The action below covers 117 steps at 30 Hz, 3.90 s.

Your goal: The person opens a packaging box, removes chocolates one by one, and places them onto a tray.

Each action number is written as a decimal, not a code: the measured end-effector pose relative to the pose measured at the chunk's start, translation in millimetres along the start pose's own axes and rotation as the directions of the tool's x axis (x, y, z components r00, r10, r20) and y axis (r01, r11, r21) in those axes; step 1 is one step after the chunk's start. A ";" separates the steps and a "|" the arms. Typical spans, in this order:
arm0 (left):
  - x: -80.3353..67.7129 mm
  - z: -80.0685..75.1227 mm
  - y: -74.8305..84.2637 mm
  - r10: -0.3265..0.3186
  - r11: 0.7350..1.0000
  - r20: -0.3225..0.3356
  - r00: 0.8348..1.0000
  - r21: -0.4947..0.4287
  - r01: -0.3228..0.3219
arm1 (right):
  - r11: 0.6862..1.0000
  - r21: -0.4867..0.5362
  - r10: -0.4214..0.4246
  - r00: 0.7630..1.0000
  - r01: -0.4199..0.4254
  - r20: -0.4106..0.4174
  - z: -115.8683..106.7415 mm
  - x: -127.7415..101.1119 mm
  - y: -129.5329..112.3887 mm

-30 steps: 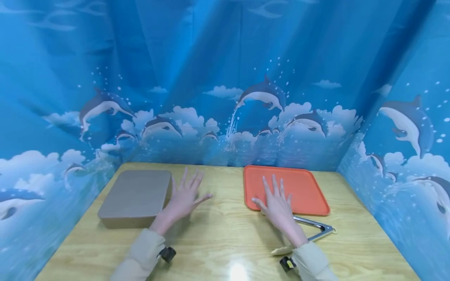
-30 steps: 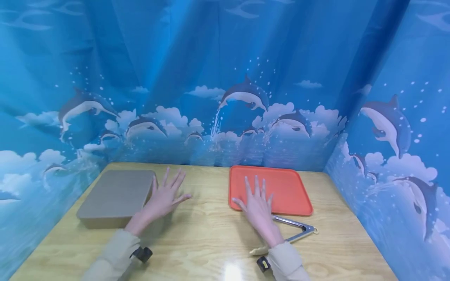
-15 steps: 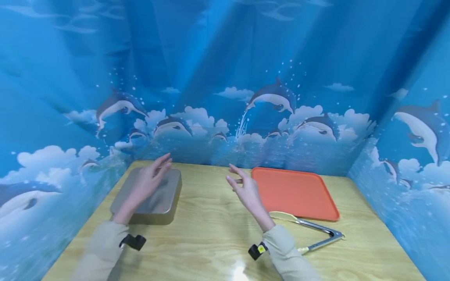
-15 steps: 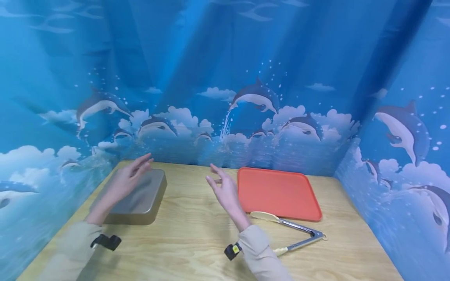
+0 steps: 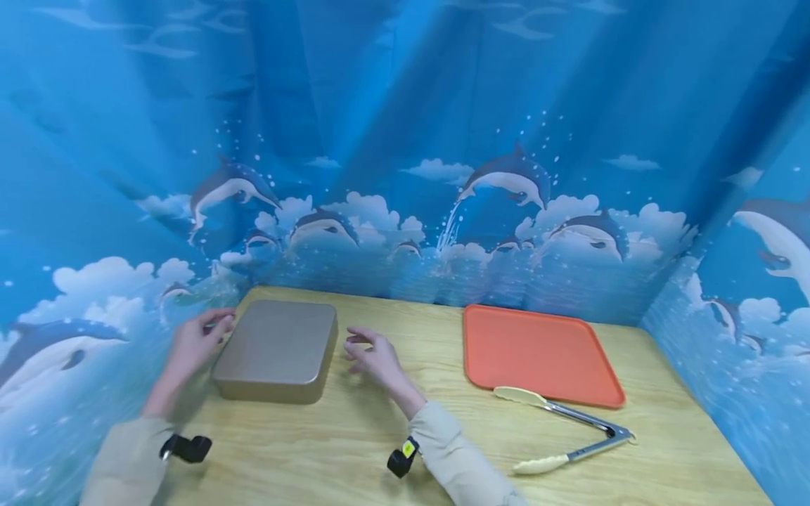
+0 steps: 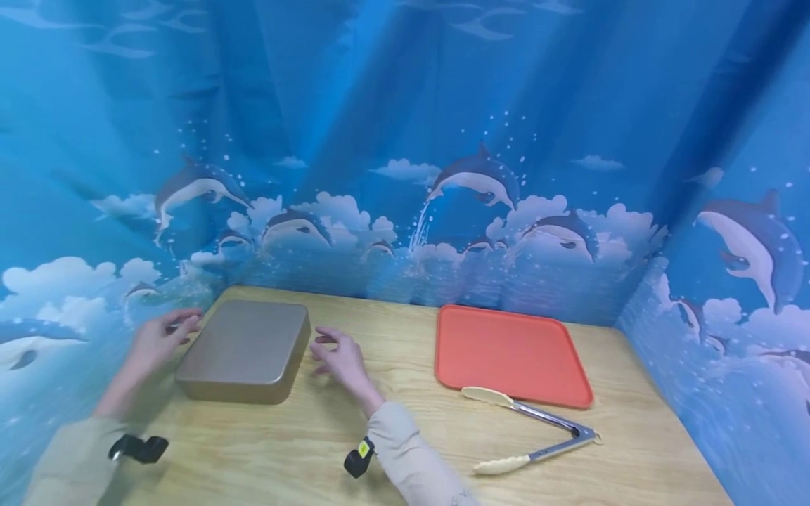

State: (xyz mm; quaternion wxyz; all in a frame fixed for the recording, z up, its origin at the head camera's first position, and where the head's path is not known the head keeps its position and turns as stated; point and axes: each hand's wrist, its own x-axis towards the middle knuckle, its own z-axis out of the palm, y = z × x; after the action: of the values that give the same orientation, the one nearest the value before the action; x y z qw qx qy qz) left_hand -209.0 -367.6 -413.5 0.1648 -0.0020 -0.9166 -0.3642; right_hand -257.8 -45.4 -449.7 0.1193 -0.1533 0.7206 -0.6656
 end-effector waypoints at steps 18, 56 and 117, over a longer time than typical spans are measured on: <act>-8.8 5.3 -23.3 -0.258 0.953 0.262 0.930 -0.092 0.290 | 0.998 -0.010 0.057 0.998 -0.057 0.035 38.8 3.8 13.8; 6.3 68.9 20.6 -0.184 0.917 0.327 0.927 -0.282 0.282 | 0.991 -0.114 0.064 0.997 -0.069 -0.048 -48.6 -22.6 15.6; 9.7 178.5 117.2 -0.110 0.795 0.401 0.910 -0.513 0.322 | 0.936 -0.297 0.105 0.954 -0.191 -0.281 -170.1 -80.2 5.7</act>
State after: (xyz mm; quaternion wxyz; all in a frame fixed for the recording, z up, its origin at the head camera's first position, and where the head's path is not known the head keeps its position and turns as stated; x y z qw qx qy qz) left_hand -257.3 -163.3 -453.8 -0.0528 -0.0096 -0.7741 -0.6308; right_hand -248.0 142.4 -443.4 0.0471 -0.0267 0.8380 -0.5430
